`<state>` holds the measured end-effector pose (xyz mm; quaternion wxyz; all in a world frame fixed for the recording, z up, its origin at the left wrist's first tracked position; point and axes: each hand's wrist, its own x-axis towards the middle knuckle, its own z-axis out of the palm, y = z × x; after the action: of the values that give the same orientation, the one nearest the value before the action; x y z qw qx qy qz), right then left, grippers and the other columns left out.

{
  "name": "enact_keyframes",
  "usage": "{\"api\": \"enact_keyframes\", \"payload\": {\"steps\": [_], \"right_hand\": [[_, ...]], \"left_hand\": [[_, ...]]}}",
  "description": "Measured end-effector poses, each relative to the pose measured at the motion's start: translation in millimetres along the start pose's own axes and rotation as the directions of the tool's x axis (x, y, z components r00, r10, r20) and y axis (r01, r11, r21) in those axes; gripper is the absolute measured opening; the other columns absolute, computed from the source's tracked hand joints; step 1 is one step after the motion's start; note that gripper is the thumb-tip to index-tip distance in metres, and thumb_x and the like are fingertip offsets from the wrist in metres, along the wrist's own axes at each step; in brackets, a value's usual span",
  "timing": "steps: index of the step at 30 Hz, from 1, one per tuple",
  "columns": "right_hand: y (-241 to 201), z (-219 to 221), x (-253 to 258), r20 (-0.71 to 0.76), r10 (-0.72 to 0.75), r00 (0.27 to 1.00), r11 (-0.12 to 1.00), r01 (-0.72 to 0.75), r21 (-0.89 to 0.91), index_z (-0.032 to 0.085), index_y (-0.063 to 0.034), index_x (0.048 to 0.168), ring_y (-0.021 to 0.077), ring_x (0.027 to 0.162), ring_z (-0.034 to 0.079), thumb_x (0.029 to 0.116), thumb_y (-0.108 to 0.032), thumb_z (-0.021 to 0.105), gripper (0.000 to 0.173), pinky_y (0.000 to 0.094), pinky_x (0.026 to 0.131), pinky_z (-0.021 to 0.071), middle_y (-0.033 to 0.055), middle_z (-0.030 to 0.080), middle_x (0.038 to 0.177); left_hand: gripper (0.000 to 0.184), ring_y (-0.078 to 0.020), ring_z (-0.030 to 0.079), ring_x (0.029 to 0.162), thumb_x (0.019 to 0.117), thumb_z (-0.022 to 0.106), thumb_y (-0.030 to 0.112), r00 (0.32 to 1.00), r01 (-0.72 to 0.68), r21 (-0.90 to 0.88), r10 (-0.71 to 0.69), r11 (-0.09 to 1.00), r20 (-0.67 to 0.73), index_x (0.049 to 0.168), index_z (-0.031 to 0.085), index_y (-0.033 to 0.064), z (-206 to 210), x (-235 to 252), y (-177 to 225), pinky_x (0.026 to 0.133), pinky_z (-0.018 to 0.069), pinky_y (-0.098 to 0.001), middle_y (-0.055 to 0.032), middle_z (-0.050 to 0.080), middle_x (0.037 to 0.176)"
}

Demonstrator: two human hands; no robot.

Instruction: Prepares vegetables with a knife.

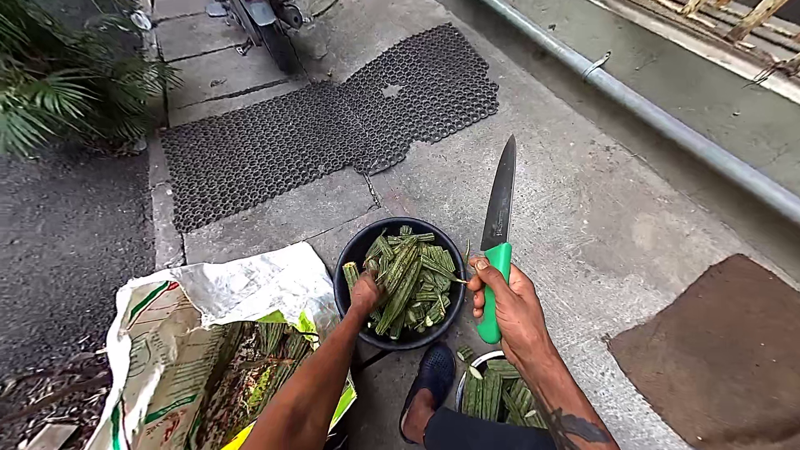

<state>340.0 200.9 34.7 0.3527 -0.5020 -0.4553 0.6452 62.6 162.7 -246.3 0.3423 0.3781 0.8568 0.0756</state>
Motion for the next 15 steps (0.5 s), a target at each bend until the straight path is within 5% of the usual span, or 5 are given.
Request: {"api": "enact_keyframes", "payload": {"steps": [5, 8, 10, 12, 15], "right_hand": [[3.7, 5.5, -1.7, 0.026, -0.013, 1.000, 0.997, 0.015, -0.072, 0.065, -0.0054, 0.114, 0.0152, 0.054, 0.060, 0.1072, -0.028, 0.056, 0.025, 0.0258, 0.048, 0.0528, 0.0079, 0.065, 0.076], [4.8, 9.1, -4.8, 0.067, 0.009, 0.998, 0.984, 0.003, -0.176, 0.064, -0.0067, 0.114, 0.0129, 0.056, 0.060, 0.1068, -0.030, 0.056, 0.026, 0.0263, 0.050, 0.0529, 0.0044, 0.066, 0.078], [8.1, 15.5, -6.6, 0.090, 0.014, 0.996, 0.980, 0.004, -0.199, 0.065, -0.0068, 0.116, 0.0115, 0.055, 0.058, 0.1068, -0.029, 0.056, 0.025, 0.0260, 0.048, 0.0525, 0.0026, 0.065, 0.077], [12.3, 20.7, -6.4, 0.102, 0.005, 0.995, 0.979, 0.016, -0.203, 0.065, -0.0078, 0.116, 0.0112, 0.053, 0.058, 0.1065, -0.030, 0.056, 0.026, 0.0262, 0.047, 0.0525, 0.0023, 0.064, 0.075], [16.2, 30.2, -8.5, 0.105, -0.014, 0.994, 0.979, 0.035, -0.202, 0.065, -0.0078, 0.116, 0.0106, 0.049, 0.057, 0.1069, -0.030, 0.055, 0.026, 0.0255, 0.044, 0.0524, 0.0019, 0.063, 0.073]], "left_hand": [[0.059, -0.0396, 0.061, 0.126, 0.0971, 0.069, 0.037, 0.961, -0.225, 0.128, 0.199, 0.966, 0.190, 0.146, 0.054, 0.0079, -38.0, -26.3, -21.1, 0.105, 0.0491, -0.0604, -0.0228, 0.061, 0.138], [0.044, -0.0330, 0.063, 0.124, 0.0983, 0.070, 0.031, 0.788, -0.550, 0.188, 0.431, 0.814, 0.440, 0.137, 0.064, 0.0118, -99.9, -80.8, -39.6, 0.108, 0.0483, -0.0567, -0.0159, 0.066, 0.134], [0.034, -0.0292, 0.069, 0.112, 0.0996, 0.069, 0.027, 0.716, -0.605, 0.126, 0.467, 0.786, 0.519, 0.130, 0.070, 0.0123, -151.4, -125.0, -68.3, 0.103, 0.0516, -0.0550, -0.0131, 0.071, 0.123], [0.028, -0.0240, 0.072, 0.106, 0.1023, 0.065, 0.028, 0.781, -0.498, 0.098, 0.396, 0.862, 0.483, 0.125, 0.073, 0.0142, -201.0, -165.7, -108.8, 0.101, 0.0536, -0.0535, -0.0084, 0.075, 0.115], [0.027, -0.0269, 0.072, 0.103, 0.1053, 0.059, 0.032, 0.959, -0.224, 0.176, 0.184, 0.959, 0.216, 0.119, 0.076, 0.0163, -246.2, -209.9, -187.9, 0.097, 0.0542, -0.0565, -0.0089, 0.075, 0.109]]}}
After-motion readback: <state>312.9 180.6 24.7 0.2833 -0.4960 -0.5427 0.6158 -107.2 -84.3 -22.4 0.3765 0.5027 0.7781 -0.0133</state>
